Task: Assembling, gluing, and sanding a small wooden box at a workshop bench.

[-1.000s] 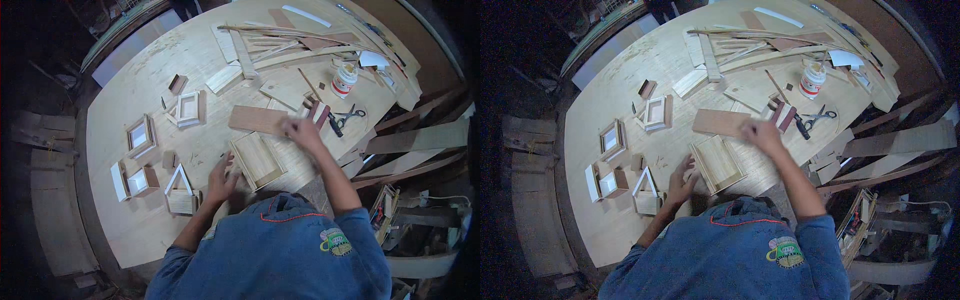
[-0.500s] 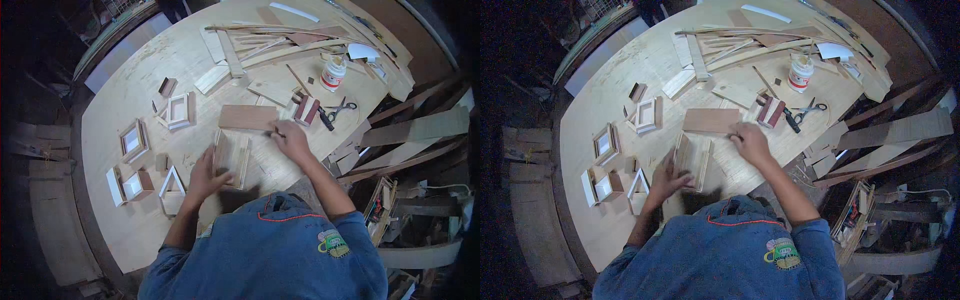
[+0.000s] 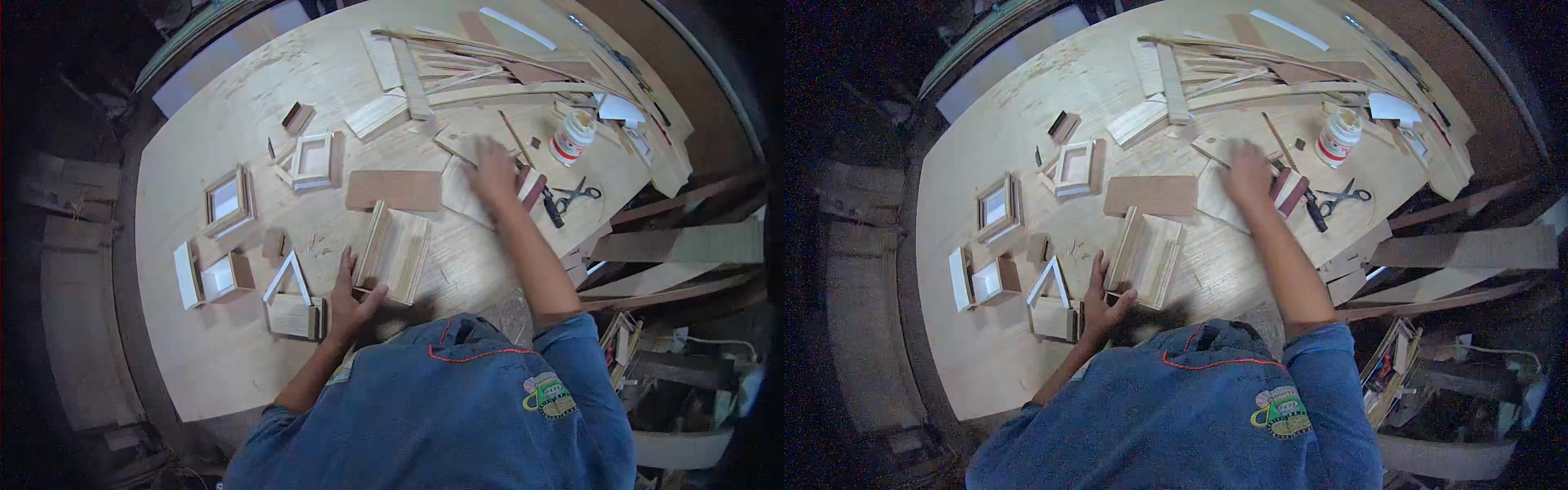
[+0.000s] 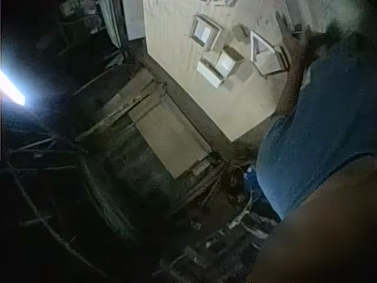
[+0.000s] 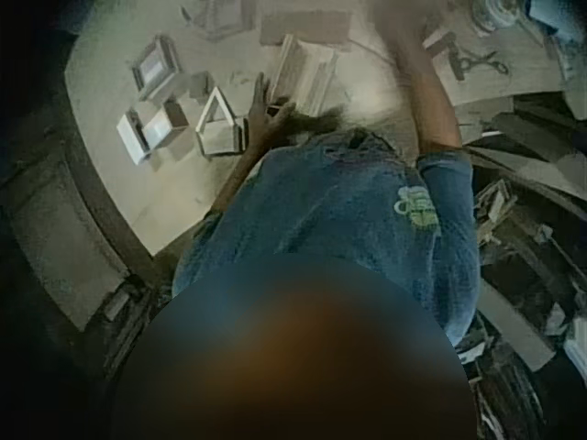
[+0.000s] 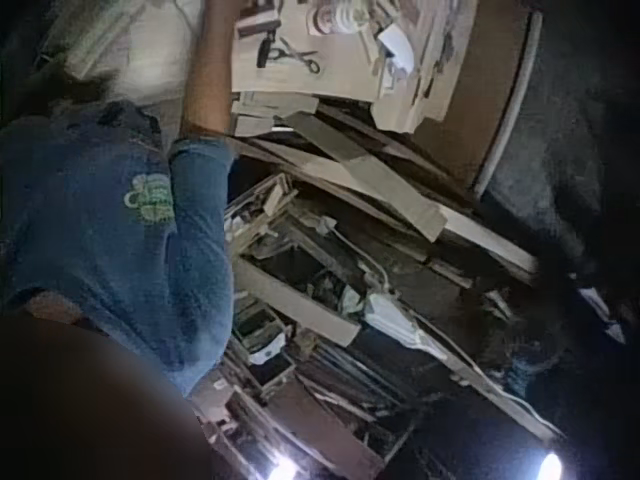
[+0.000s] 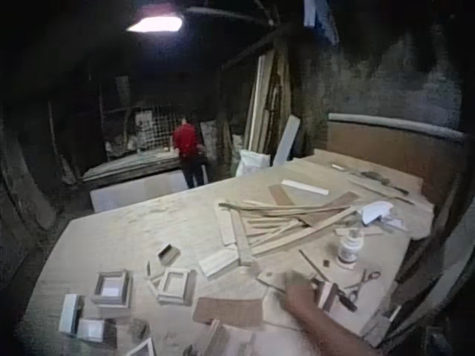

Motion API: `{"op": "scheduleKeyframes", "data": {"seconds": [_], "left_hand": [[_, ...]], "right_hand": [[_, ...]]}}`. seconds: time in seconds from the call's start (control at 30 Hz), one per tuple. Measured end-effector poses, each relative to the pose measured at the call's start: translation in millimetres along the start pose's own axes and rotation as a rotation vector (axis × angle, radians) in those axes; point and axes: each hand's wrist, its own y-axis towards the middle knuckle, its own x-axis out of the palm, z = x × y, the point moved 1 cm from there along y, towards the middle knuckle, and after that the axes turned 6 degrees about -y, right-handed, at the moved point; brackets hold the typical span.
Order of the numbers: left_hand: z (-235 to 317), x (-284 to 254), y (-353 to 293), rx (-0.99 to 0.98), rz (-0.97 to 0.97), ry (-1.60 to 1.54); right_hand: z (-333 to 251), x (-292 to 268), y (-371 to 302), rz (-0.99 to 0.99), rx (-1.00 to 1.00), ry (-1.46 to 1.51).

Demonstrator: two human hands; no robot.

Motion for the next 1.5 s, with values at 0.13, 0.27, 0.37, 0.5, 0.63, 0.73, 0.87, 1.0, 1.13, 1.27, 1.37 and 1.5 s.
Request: {"op": "scheduleKeyframes", "data": {"seconds": [0.13, 0.27, 0.37, 0.5, 0.63, 0.73, 0.87, 1.0, 1.13, 1.27, 1.37, 1.5], "left_hand": [[5.2, -0.5, 0.4, 0.087, 0.009, 0.06], [-16.9, -10.1, 0.7, 0.266, 0.028, 0.175], [-14.2, -13.7, 4.9, 0.156, 0.028, 0.161], [-19.5, -21.7, 7.3, 0.17, -0.009, 0.172], [-9.6, -15.8, -1.2, 0.23, -0.016, 0.212], [-8.0, -8.5, -11.4, 0.282, -0.039, 0.263], [-11.6, 5.9, -23.0, 0.281, -0.156, 0.25], [-13.0, 15.9, -25.5, 0.265, -0.126, 0.227], [-7.2, 16.3, -25.1, 0.192, -0.117, 0.158], [-8.1, 14.6, -23.7, 0.232, -0.123, 0.177], [-13.2, 12.5, -22.9, 0.23, -0.136, 0.175], [-15.2, 12.9, -22.5, 0.216, -0.135, 0.133]], "right_hand": [[25.0, -3.8, 31.7, -0.488, 0.162, -0.007], [18.0, -8.7, 30.1, -0.503, 0.091, 0.008], [15.8, -9.9, 15.7, -0.439, 0.055, 0.201], [8.2, -27.9, -17.6, -0.472, 0.054, 0.584], [11.9, -29.7, -74.3, -0.598, 0.168, 0.786], [2.8, -41.6, -120.9, -0.613, 0.274, 0.931], [-25.7, -81.5, -142.7, -0.568, 0.128, 0.829], [-41.4, -91.5, -147.9, -0.583, 0.144, 0.737], [-37.3, -80.9, -149.0, -0.48, 0.078, 0.759], [-41.1, -78.1, -144.4, -0.539, 0.07, 0.68], [-48.1, -89.2, -136.7, -0.632, 0.053, 0.625], [-42.4, -94.0, -131.1, -0.75, 0.017, 0.727]]}}
